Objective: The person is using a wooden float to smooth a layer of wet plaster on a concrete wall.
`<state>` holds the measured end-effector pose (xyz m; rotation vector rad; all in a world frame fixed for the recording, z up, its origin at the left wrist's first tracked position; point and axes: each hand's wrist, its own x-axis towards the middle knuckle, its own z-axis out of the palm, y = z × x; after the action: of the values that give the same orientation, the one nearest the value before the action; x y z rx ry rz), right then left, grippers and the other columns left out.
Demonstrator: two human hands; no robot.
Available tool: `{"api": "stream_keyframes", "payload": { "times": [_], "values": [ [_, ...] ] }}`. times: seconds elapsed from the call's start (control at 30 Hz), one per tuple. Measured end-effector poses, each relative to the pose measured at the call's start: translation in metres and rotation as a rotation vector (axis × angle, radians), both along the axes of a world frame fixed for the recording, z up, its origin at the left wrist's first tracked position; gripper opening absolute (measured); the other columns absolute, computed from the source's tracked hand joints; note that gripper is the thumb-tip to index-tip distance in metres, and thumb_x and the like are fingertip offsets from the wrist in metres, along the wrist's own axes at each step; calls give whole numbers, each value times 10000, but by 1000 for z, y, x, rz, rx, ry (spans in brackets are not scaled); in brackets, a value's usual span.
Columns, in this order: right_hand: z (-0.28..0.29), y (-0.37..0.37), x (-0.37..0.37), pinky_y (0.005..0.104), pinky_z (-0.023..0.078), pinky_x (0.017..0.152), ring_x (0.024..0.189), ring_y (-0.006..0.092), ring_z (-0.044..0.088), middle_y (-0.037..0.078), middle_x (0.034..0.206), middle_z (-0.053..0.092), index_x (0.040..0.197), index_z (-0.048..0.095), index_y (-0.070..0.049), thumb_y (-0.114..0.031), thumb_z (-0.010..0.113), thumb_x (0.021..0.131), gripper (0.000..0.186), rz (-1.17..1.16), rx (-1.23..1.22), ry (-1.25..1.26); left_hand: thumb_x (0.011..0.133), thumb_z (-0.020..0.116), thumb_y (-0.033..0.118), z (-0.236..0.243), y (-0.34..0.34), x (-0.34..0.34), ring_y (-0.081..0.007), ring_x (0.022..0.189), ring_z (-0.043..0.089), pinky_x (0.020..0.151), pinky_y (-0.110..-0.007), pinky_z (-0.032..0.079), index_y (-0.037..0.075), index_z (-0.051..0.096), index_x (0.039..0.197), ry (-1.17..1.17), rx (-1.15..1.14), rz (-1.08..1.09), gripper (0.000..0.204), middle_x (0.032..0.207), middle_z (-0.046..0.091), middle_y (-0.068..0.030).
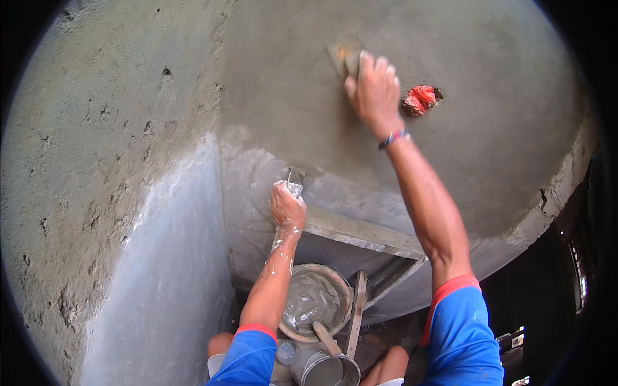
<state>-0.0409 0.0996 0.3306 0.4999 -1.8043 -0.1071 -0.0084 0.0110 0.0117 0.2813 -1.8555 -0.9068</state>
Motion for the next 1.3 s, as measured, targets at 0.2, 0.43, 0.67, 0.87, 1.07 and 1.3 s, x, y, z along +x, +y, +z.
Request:
{"api": "stream_keyframes", "payload": {
  "times": [0.2,0.43,0.67,0.87,1.07,1.3],
  "values": [
    [-140,54,14,402,483,693,859,275,580,131,938,566,1210,587,-9,-116,559,859,368,-50,430,-249,759,676,-7,-2,9,-5,-427,1056,571,903,-492,466,-16,472,1180,23,10,-18,468,1103,575,-222],
    [18,6,29,429,512,726,903,317,592,147,973,559,1093,554,-55,-214,703,805,361,104,185,22,772,647,14,3,8,-3,-397,1051,575,881,-483,482,11,493,1128,30,10,4,388,1117,573,-188],
    [-120,12,0,381,490,697,898,282,592,148,980,590,1234,575,-2,-151,616,816,445,-2,457,-112,755,661,-6,-2,0,-2,-408,1062,568,900,-484,473,3,485,1144,16,17,-20,427,1109,571,-200],
    [-194,111,52,378,468,716,894,275,581,131,959,583,1223,577,-7,-139,598,845,401,-25,637,-523,745,674,-19,-1,13,-9,-426,1061,562,907,-495,462,-6,467,1171,67,19,-67,474,1105,561,-217],
    [-146,143,104,334,537,852,978,162,655,89,1133,651,1341,517,6,-208,700,910,515,404,-491,-1315,796,642,9,0,3,-12,-408,1055,572,916,-478,465,-10,469,1150,50,10,-41,395,1101,569,-206],
    [-225,192,153,338,573,883,1042,182,670,103,1258,635,1374,488,29,-163,596,971,459,1456,-1542,-1440,796,672,21,-3,19,1,-431,1067,555,926,-502,448,-20,465,1172,-31,-4,-20,431,1112,554,-226]
  ]
}}
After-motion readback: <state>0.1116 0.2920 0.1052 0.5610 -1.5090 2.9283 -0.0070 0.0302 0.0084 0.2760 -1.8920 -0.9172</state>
